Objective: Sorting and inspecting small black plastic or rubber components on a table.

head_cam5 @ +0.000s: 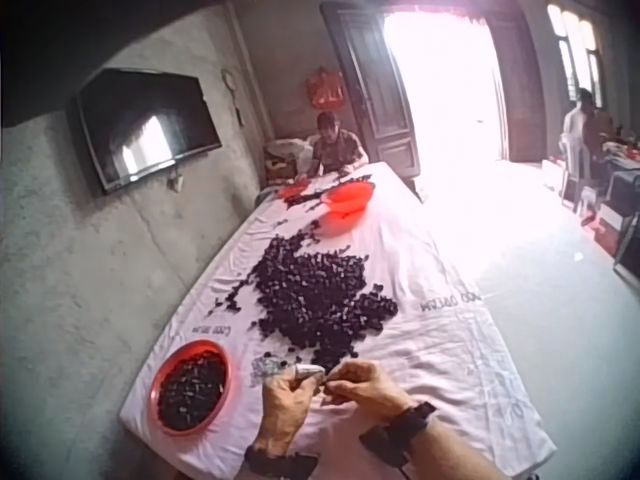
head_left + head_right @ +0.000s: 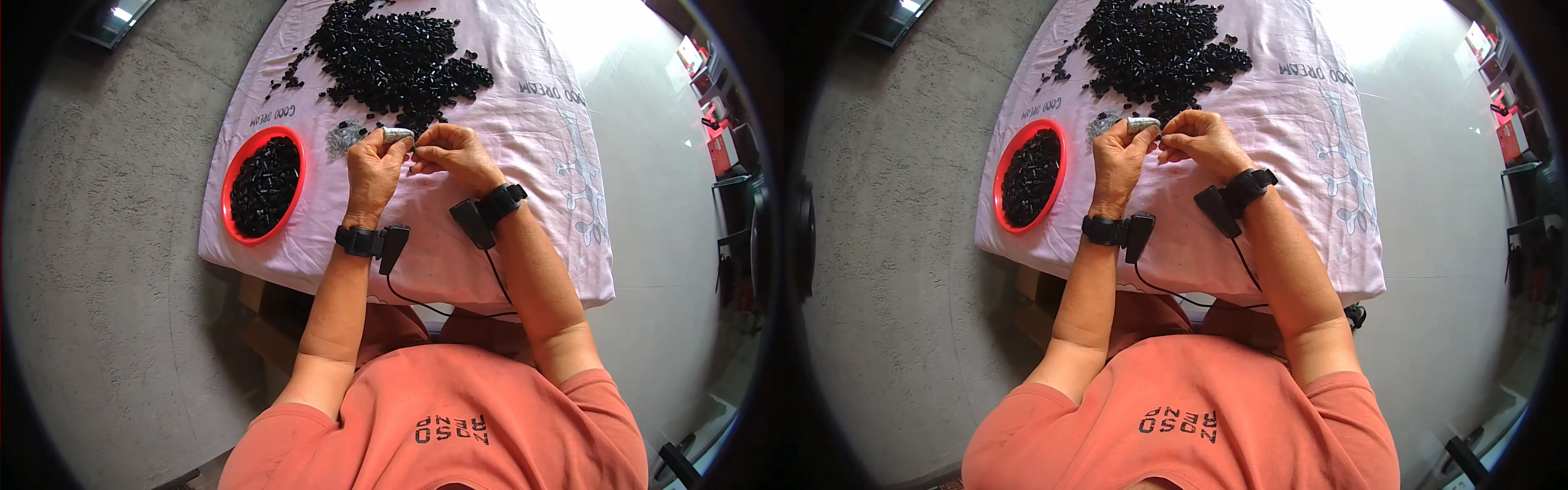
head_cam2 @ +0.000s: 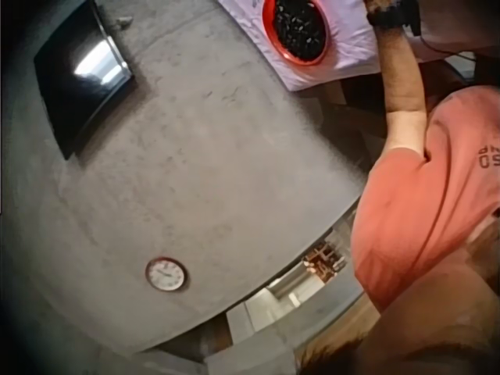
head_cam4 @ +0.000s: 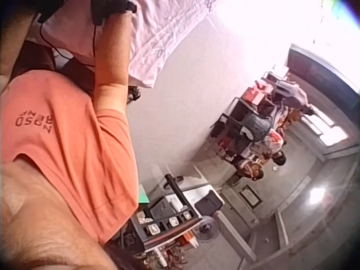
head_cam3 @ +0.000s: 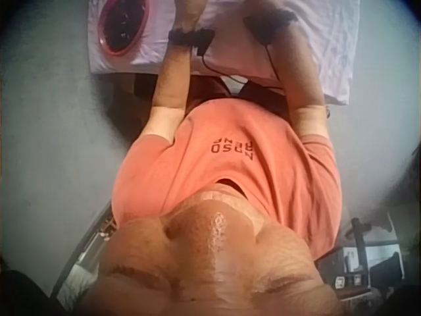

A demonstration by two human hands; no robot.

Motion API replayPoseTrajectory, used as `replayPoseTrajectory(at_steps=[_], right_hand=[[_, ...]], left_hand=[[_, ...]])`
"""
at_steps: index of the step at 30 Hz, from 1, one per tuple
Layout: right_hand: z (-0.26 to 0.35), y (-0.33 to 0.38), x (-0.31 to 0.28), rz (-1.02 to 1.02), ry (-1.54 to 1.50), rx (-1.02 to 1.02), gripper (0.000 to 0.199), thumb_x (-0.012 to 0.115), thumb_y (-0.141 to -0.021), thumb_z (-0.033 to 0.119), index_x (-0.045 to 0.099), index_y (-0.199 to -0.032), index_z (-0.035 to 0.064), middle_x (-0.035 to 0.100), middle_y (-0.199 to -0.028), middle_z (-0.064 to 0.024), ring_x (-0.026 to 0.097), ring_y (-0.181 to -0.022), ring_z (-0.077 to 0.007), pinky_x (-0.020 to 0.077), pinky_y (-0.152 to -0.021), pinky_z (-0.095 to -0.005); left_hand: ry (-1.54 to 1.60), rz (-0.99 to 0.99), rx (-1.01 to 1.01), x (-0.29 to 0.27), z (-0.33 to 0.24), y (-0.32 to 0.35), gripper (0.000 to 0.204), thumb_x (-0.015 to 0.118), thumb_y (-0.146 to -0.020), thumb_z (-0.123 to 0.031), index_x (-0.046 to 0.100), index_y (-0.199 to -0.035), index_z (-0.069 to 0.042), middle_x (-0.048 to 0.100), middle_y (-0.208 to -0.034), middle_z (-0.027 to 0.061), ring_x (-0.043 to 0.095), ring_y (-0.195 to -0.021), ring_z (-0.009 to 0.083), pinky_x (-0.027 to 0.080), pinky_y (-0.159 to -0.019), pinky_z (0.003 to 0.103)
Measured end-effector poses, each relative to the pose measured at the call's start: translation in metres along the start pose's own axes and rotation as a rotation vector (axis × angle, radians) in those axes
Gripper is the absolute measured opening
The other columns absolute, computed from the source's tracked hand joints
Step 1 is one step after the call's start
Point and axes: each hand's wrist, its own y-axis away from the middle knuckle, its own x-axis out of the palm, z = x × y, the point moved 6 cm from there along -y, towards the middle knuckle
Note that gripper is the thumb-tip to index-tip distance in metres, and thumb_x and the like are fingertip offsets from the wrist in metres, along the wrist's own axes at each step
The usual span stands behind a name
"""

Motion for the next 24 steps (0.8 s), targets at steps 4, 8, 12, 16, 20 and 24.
replayPoseTrajectory(at_steps=[4, 8, 12, 16, 20, 24], right_hand=[[0.002, 0.000, 0.002, -0.009, -0.026, -0.030, 0.010, 0.062, -0.093, 0.004, 0.060, -0.101, -0.0019, 0.068, -0.091, -0.0084, 0.071, -0.081, -0.0174, 0.0590, -0.071, -0.0266], [0.002, -0.001, 0.002, -0.017, -0.065, -0.080, 0.010, 0.062, -0.093, 0.002, 0.059, -0.102, -0.0019, 0.068, -0.091, -0.0088, 0.071, -0.081, -0.0174, 0.0593, -0.071, -0.0270], [0.000, 0.000, 0.003, -0.025, -0.061, -0.092, 0.011, 0.063, -0.092, 0.002, 0.059, -0.103, -0.0004, 0.068, -0.091, -0.0078, 0.071, -0.082, -0.0163, 0.0590, -0.071, -0.0266], [-0.003, -0.002, -0.003, -0.058, -0.017, -0.075, 0.015, 0.066, -0.091, 0.002, 0.060, -0.104, 0.0025, 0.068, -0.092, -0.0054, 0.070, -0.083, -0.0145, 0.0584, -0.071, -0.0257], [-0.005, -0.002, -0.004, -0.052, -0.085, -0.052, 0.017, 0.067, -0.089, 0.002, 0.061, -0.105, 0.0037, 0.068, -0.095, -0.0044, 0.068, -0.084, -0.0130, 0.0582, -0.072, -0.0253], [-0.003, 0.000, -0.004, -0.061, -0.110, -0.029, 0.019, 0.068, -0.089, 0.002, 0.060, -0.106, 0.0035, 0.068, -0.098, -0.0056, 0.067, -0.086, -0.0123, 0.0579, -0.073, -0.0256]], left_hand=[[-0.024, -0.006, -0.001, -0.001, 0.000, 0.000, 0.008, 0.068, -0.089, -0.004, 0.069, -0.093, 0.002, 0.070, -0.080, 0.0038, 0.063, -0.069, 0.0068, 0.051, -0.062, 0.023], [0.014, -0.034, -0.014, 0.002, 0.000, 0.001, 0.009, 0.068, -0.089, -0.005, 0.069, -0.093, 0.002, 0.071, -0.080, 0.0043, 0.062, -0.069, 0.0063, 0.051, -0.061, 0.023], [-0.028, -0.045, -0.011, 0.003, -0.001, 0.005, 0.010, 0.067, -0.090, -0.005, 0.069, -0.094, 0.003, 0.071, -0.081, 0.0049, 0.063, -0.068, 0.0071, 0.052, -0.062, 0.024], [-0.007, -0.014, 0.076, 0.007, -0.003, 0.007, 0.014, 0.066, -0.087, -0.004, 0.068, -0.098, 0.003, 0.071, -0.085, 0.0068, 0.064, -0.071, 0.0100, 0.052, -0.062, 0.025], [-0.076, 0.045, 0.097, 0.005, -0.002, 0.007, 0.024, 0.068, -0.079, -0.003, 0.068, -0.103, 0.000, 0.071, -0.090, 0.0103, 0.067, -0.078, 0.0166, 0.053, -0.069, 0.030], [-0.261, 0.031, 0.150, 0.005, -0.013, 0.009, 0.028, 0.068, -0.075, -0.002, 0.067, -0.102, -0.001, 0.069, -0.091, 0.0119, 0.067, -0.081, 0.0233, 0.053, -0.075, 0.034]])
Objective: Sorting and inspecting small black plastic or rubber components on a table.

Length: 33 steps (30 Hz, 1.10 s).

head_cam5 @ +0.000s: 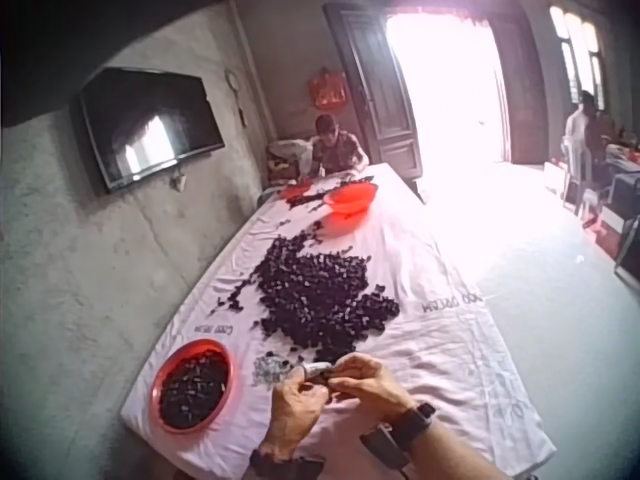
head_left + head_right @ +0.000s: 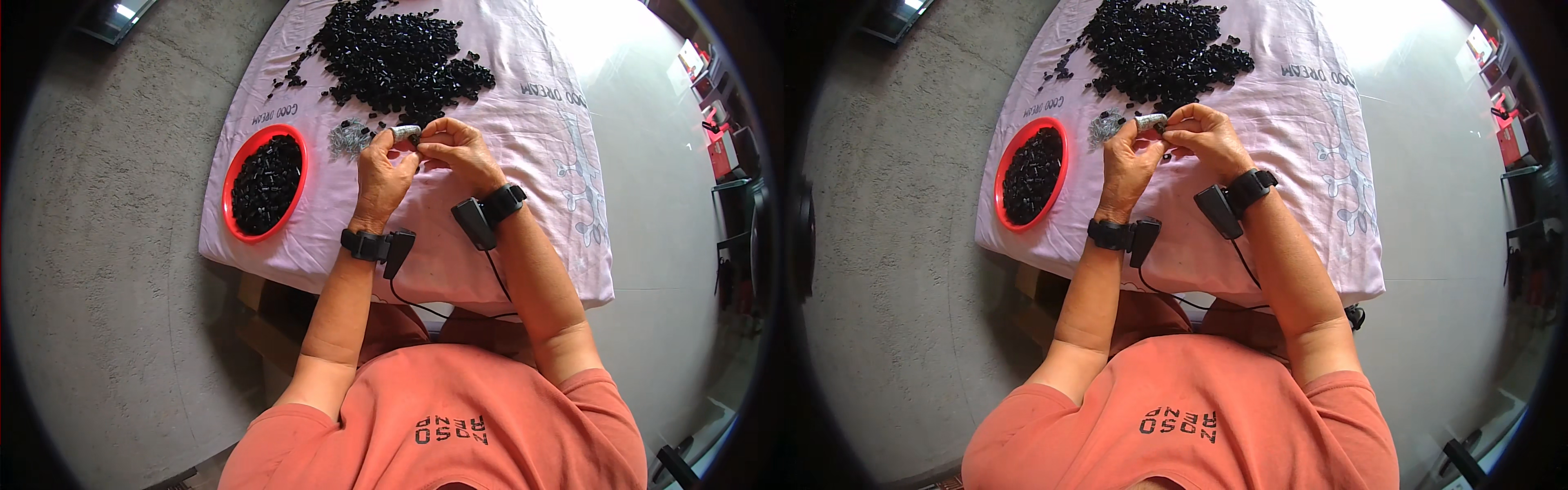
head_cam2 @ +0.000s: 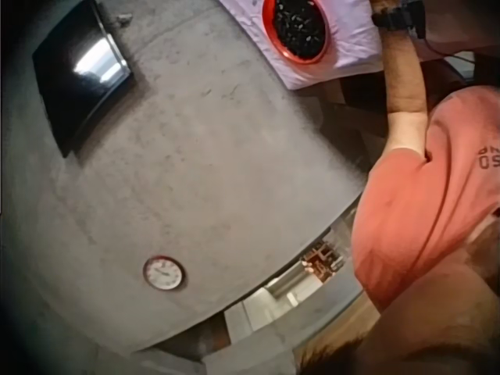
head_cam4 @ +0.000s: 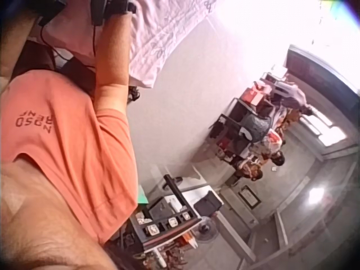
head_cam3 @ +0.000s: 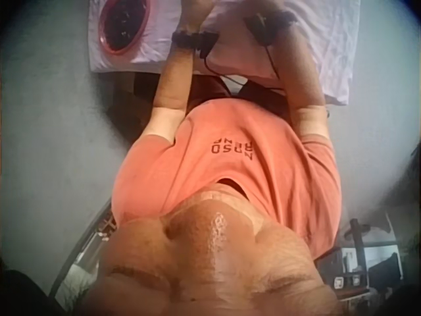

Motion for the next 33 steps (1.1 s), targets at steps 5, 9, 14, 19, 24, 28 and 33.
replayPoseTrajectory(at_steps=[5, 9, 14, 19, 24, 28, 33], right_hand=[[0.002, 0.001, 0.000, -0.012, -0.007, 0.008, 0.022, 0.068, -0.089, 0.003, 0.060, -0.109, 0.0030, 0.069, -0.102, -0.0073, 0.066, -0.086, -0.0121, 0.0567, -0.073, -0.0263], [0.005, 0.001, 0.001, -0.020, -0.024, -0.008, 0.022, 0.070, -0.087, 0.004, 0.062, -0.108, 0.0014, 0.070, -0.097, -0.0078, 0.066, -0.081, -0.0120, 0.0553, -0.070, -0.0256], [0.004, 0.001, 0.001, -0.027, 0.015, -0.016, 0.022, 0.070, -0.086, 0.004, 0.062, -0.106, 0.0002, 0.070, -0.093, -0.0081, 0.066, -0.078, -0.0120, 0.0549, -0.069, -0.0253], [0.003, 0.000, 0.001, -0.030, 0.000, -0.002, 0.021, 0.071, -0.087, 0.006, 0.062, -0.104, -0.0002, 0.070, -0.090, -0.0090, 0.066, -0.076, -0.0120, 0.0549, -0.068, -0.0253], [0.002, -0.001, -0.002, -0.059, -0.032, 0.021, 0.017, 0.071, -0.087, 0.007, 0.061, -0.099, 0.0002, 0.069, -0.087, -0.0088, 0.066, -0.074, -0.0121, 0.0551, -0.066, -0.0250], [-0.001, -0.003, -0.003, -0.048, -0.031, -0.006, 0.014, 0.071, -0.088, 0.006, 0.060, -0.095, 0.0004, 0.069, -0.085, -0.0082, 0.067, -0.073, -0.0126, 0.0560, -0.065, -0.0251], [-0.002, -0.002, 0.001, -0.033, 0.013, -0.030, 0.013, 0.070, -0.088, 0.006, 0.060, -0.094, 0.0003, 0.069, -0.084, -0.0082, 0.067, -0.073, -0.0129, 0.0570, -0.066, -0.0256]], left_hand=[[-0.305, -0.043, 0.174, -0.001, -0.019, 0.000, 0.031, 0.070, -0.075, -0.002, 0.067, -0.106, -0.001, 0.068, -0.089, 0.0103, 0.067, -0.080, 0.0219, 0.054, -0.074, 0.032], [-0.363, -0.048, 0.226, 0.000, -0.016, -0.003, 0.029, 0.071, -0.074, -0.002, 0.068, -0.102, 0.000, 0.068, -0.086, 0.0113, 0.067, -0.077, 0.0235, 0.054, -0.072, 0.034], [-0.337, -0.008, 0.211, 0.001, -0.015, -0.004, 0.015, 0.068, -0.071, -0.002, 0.064, -0.086, 0.001, 0.065, -0.084, 0.0163, 0.063, -0.079, 0.0346, 0.051, -0.071, 0.042], [-0.314, -0.002, 0.226, 0.000, -0.019, -0.004, 0.013, 0.069, -0.072, -0.002, 0.063, -0.084, 0.001, 0.065, -0.081, 0.0167, 0.064, -0.077, 0.0347, 0.051, -0.069, 0.042], [-0.235, 0.013, 0.221, 0.003, -0.023, -0.002, 0.012, 0.069, -0.073, -0.002, 0.062, -0.083, 0.001, 0.064, -0.080, 0.0169, 0.063, -0.075, 0.0353, 0.050, -0.067, 0.043], [-0.273, 0.007, 0.262, 0.008, -0.020, 0.001, 0.012, 0.067, -0.072, -0.001, 0.059, -0.081, 0.002, 0.062, -0.079, 0.0171, 0.061, -0.074, 0.0364, 0.049, -0.066, 0.044], [-0.308, 0.083, 0.246, 0.009, -0.017, 0.000, 0.014, 0.066, -0.072, 0.001, 0.057, -0.082, 0.002, 0.061, -0.079, 0.0180, 0.061, -0.075, 0.0380, 0.049, -0.067, 0.045]])
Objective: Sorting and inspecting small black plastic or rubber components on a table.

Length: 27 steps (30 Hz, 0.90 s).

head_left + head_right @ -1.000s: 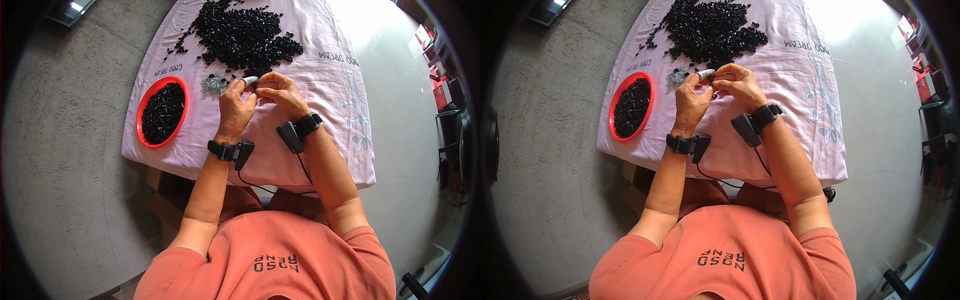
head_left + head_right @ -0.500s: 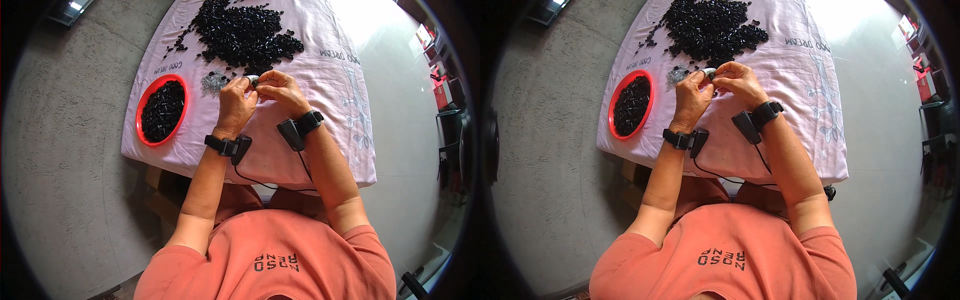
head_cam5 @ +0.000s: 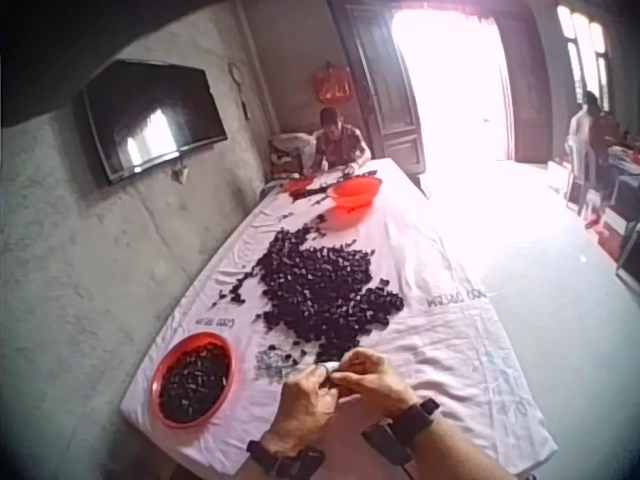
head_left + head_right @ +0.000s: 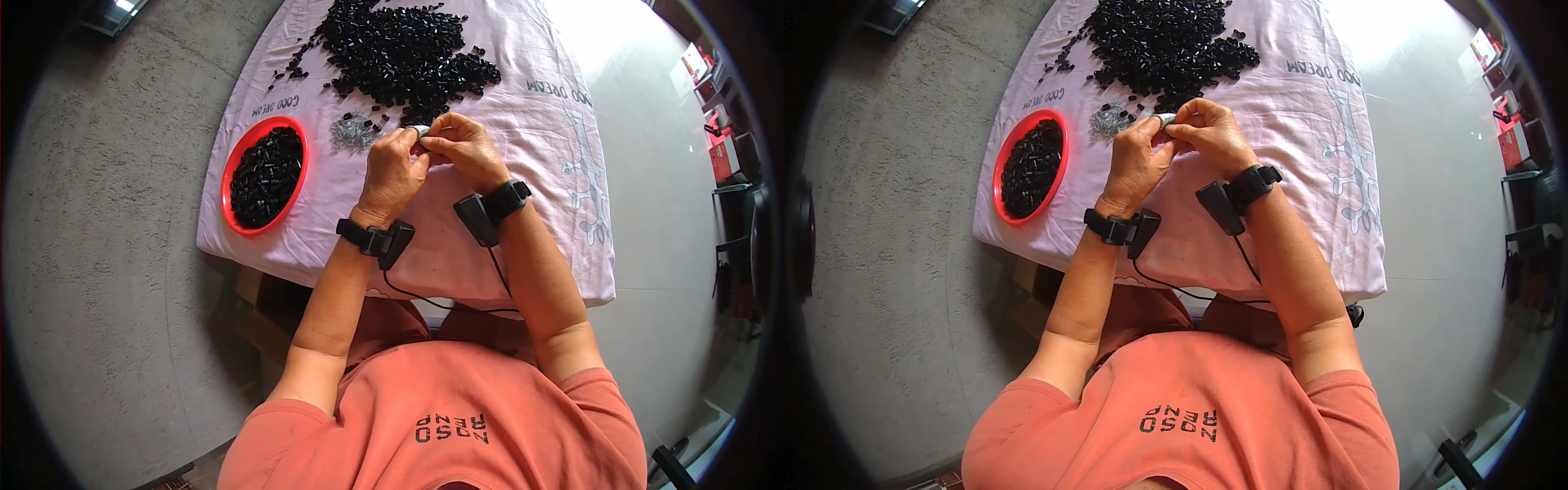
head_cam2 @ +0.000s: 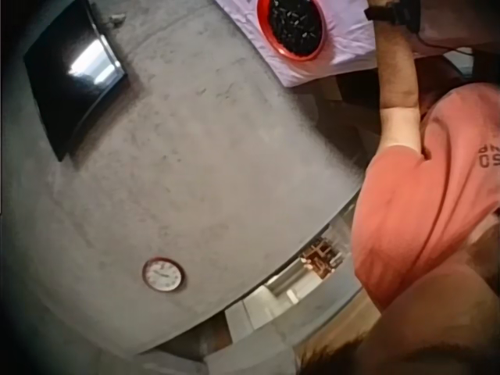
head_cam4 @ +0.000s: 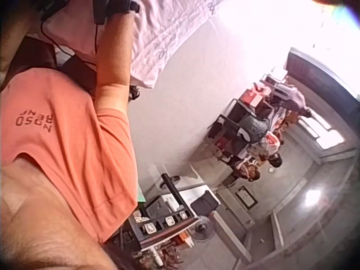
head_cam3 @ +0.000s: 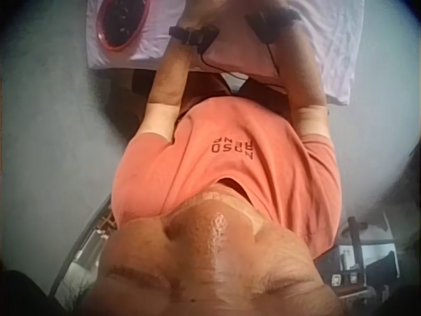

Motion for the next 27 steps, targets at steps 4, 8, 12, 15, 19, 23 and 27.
replayPoseTrajectory(at_steps=[4, 8, 12, 15, 19, 23, 27], right_hand=[[0.001, 0.001, 0.000, -0.010, -0.005, 0.004, 0.012, 0.070, -0.088, 0.005, 0.060, -0.094, 0.0002, 0.069, -0.084, -0.0080, 0.067, -0.073, -0.0131, 0.0571, -0.066, -0.0257], [0.000, 0.001, -0.002, 0.003, 0.048, 0.024, 0.009, 0.065, -0.092, 0.007, 0.060, -0.099, 0.0032, 0.068, -0.092, -0.0078, 0.068, -0.081, -0.0137, 0.0582, -0.072, -0.0275], [0.004, 0.004, -0.002, -0.011, 0.037, 0.036, 0.012, 0.063, -0.095, 0.013, 0.061, -0.101, 0.0033, 0.067, -0.092, -0.0061, 0.067, -0.081, -0.0122, 0.0579, -0.072, -0.0262], [0.006, 0.005, 0.000, -0.017, 0.068, 0.020, 0.014, 0.062, -0.096, 0.016, 0.061, -0.102, 0.0030, 0.067, -0.091, -0.0057, 0.067, -0.081, -0.0119, 0.0578, -0.072, -0.0257], [0.009, 0.007, 0.001, -0.027, 0.086, -0.021, 0.016, 0.062, -0.096, 0.016, 0.060, -0.103, 0.0027, 0.067, -0.090, -0.0062, 0.067, -0.081, -0.0126, 0.0578, -0.072, -0.0263], [0.011, 0.007, 0.001, 0.000, 0.111, -0.024, 0.018, 0.062, -0.097, 0.018, 0.060, -0.105, 0.0024, 0.067, -0.090, -0.0064, 0.067, -0.082, -0.0130, 0.0576, -0.073, -0.0269], [0.014, 0.009, 0.005, -0.002, 0.161, -0.028, 0.029, 0.060, -0.098, 0.023, 0.061, -0.119, 0.0029, 0.067, -0.092, -0.0043, 0.066, -0.081, -0.0101, 0.0557, -0.072, -0.0243]], left_hand=[[-0.011, 0.015, 0.008, 0.000, -0.001, -0.001, 0.014, 0.066, -0.072, 0.002, 0.056, -0.082, 0.002, 0.061, -0.079, 0.0183, 0.061, -0.076, 0.0389, 0.049, -0.068, 0.045], [-0.012, 0.023, -0.018, -0.001, -0.002, -0.001, 0.013, 0.067, -0.075, 0.001, 0.056, -0.083, 0.003, 0.062, -0.080, 0.0199, 0.062, -0.077, 0.0401, 0.049, -0.068, 0.046], [0.004, 0.026, -0.051, -0.001, 0.000, 0.001, 0.015, 0.068, -0.078, -0.002, 0.056, -0.084, 0.003, 0.062, -0.081, 0.0221, 0.062, -0.077, 0.0416, 0.049, -0.066, 0.047], [0.011, 0.015, -0.050, -0.001, 0.002, 0.001, 0.015, 0.069, -0.080, -0.003, 0.056, -0.085, 0.004, 0.062, -0.080, 0.0227, 0.062, -0.077, 0.0423, 0.049, -0.066, 0.047], [0.025, -0.007, -0.057, 0.000, 0.007, 0.001, 0.015, 0.068, -0.081, -0.004, 0.056, -0.085, 0.004, 0.062, -0.080, 0.0228, 0.062, -0.076, 0.0427, 0.049, -0.065, 0.047], [-0.002, -0.026, -0.021, -0.004, 0.000, 0.001, 0.012, 0.066, -0.083, -0.003, 0.057, -0.086, 0.003, 0.063, -0.079, 0.0219, 0.063, -0.074, 0.0408, 0.049, -0.063, 0.045], [-0.003, -0.034, 0.004, -0.006, -0.003, 0.001, 0.010, 0.065, -0.086, -0.003, 0.058, -0.088, 0.003, 0.064, -0.080, 0.0205, 0.065, -0.072, 0.0372, 0.050, -0.060, 0.042]])
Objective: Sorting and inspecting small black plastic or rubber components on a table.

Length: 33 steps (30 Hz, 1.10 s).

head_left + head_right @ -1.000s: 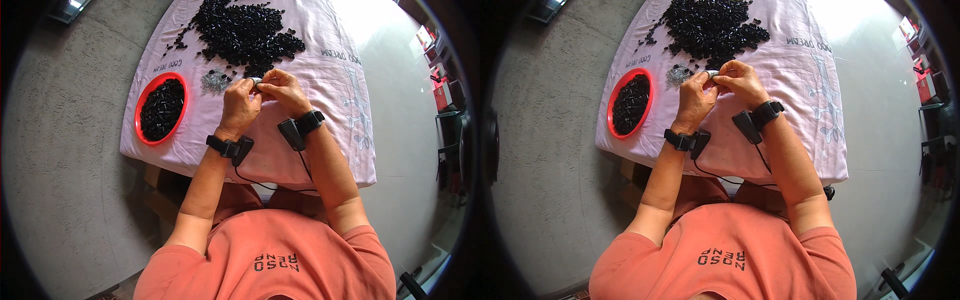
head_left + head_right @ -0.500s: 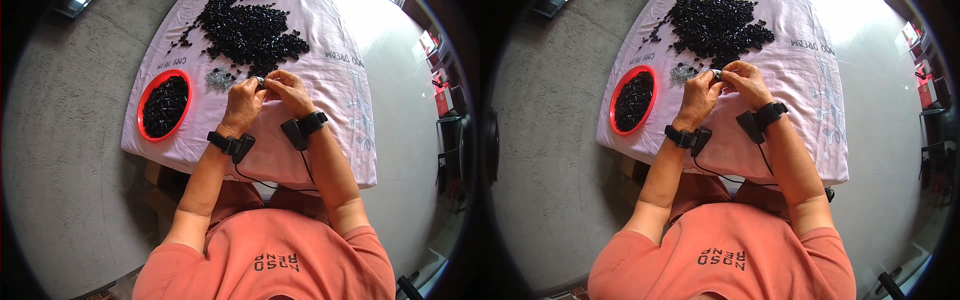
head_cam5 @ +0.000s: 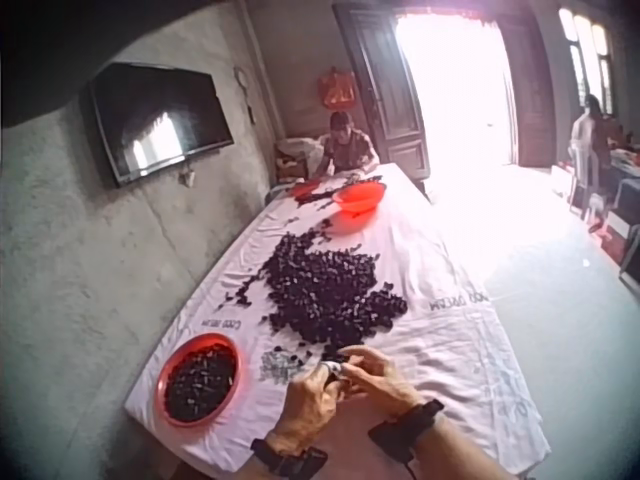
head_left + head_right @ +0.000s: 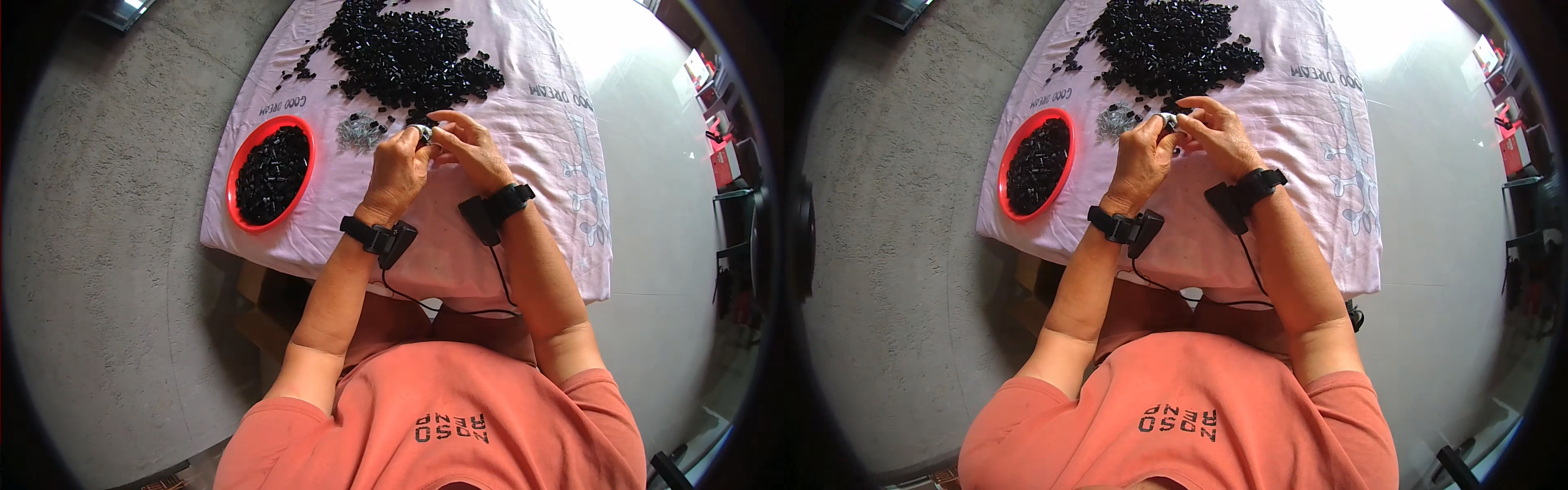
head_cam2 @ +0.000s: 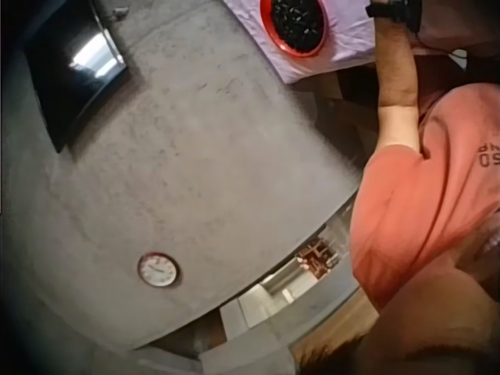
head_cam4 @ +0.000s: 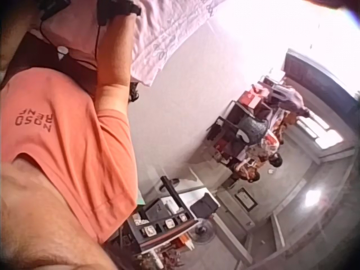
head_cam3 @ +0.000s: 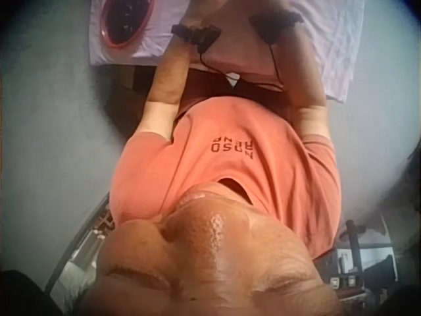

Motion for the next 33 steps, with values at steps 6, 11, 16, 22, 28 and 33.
replayPoseTrajectory(at_steps=[6, 11, 16, 22, 28, 33], right_hand=[[-0.004, 0.000, 0.000, 0.078, -0.038, 0.058, 0.036, 0.061, -0.098, 0.028, 0.063, -0.125, 0.0042, 0.070, -0.091, -0.0034, 0.065, -0.075, -0.0078, 0.0547, -0.070, -0.0226], [-0.008, -0.001, -0.001, 0.062, -0.065, 0.097, 0.031, 0.059, -0.099, 0.025, 0.065, -0.120, 0.0030, 0.070, -0.084, -0.0019, 0.064, -0.070, -0.0070, 0.0542, -0.068, -0.0220], [-0.015, -0.003, -0.008, 0.041, -0.038, 0.097, 0.030, 0.059, -0.099, 0.025, 0.066, -0.115, 0.0008, 0.070, -0.083, -0.0034, 0.065, -0.071, -0.0085, 0.0547, -0.069, -0.0226], [-0.007, -0.002, -0.002, 0.047, -0.082, 0.095, 0.027, 0.058, -0.099, 0.022, 0.067, -0.113, 0.0010, 0.071, -0.100, -0.0102, 0.067, -0.075, -0.0116, 0.0554, -0.071, -0.0246], [-0.010, -0.005, -0.006, 0.021, -0.077, 0.037, 0.026, 0.058, -0.098, 0.020, 0.066, -0.115, 0.0021, 0.070, -0.104, -0.0112, 0.067, -0.077, -0.0134, 0.0558, -0.072, -0.0271], [-0.014, -0.007, -0.008, -0.071, -0.012, 0.037, 0.021, 0.063, -0.095, 0.016, 0.067, -0.110, 0.0017, 0.072, -0.096, -0.0106, 0.068, -0.075, -0.0141, 0.0559, -0.069, -0.0269]], left_hand=[[0.069, 0.036, -0.066, 0.003, -0.002, -0.001, 0.013, 0.067, -0.084, -0.004, 0.059, -0.090, 0.004, 0.065, -0.083, 0.0238, 0.065, -0.078, 0.0413, 0.051, -0.064, 0.045], [0.025, -0.013, -0.004, 0.002, -0.008, 0.000, 0.011, 0.066, -0.086, -0.004, 0.057, -0.086, 0.003, 0.063, -0.080, 0.0215, 0.064, -0.074, 0.0394, 0.049, -0.062, 0.043], [0.033, -0.020, -0.029, 0.006, -0.005, 0.004, 0.009, 0.065, -0.086, -0.005, 0.059, -0.088, 0.002, 0.064, -0.080, 0.0211, 0.064, -0.074, 0.0390, 0.049, -0.062, 0.043], [0.095, -0.098, -0.071, -0.001, 0.004, 0.012, 0.012, 0.067, -0.085, -0.005, 0.059, -0.087, 0.002, 0.065, -0.082, 0.0207, 0.064, -0.074, 0.0395, 0.049, -0.062, 0.044], [0.097, -0.105, -0.189, -0.019, 0.016, 0.026, 0.015, 0.073, -0.085, -0.011, 0.063, -0.086, -0.001, 0.065, -0.070, 0.0129, 0.065, -0.061, 0.0235, 0.050, -0.058, 0.035], [0.085, -0.127, -0.245, -0.027, 0.042, 0.045, 0.020, 0.074, -0.083, -0.012, 0.059, -0.077, 0.000, 0.063, -0.066, 0.0159, 0.062, -0.058, 0.0298, 0.047, -0.055, 0.038]])
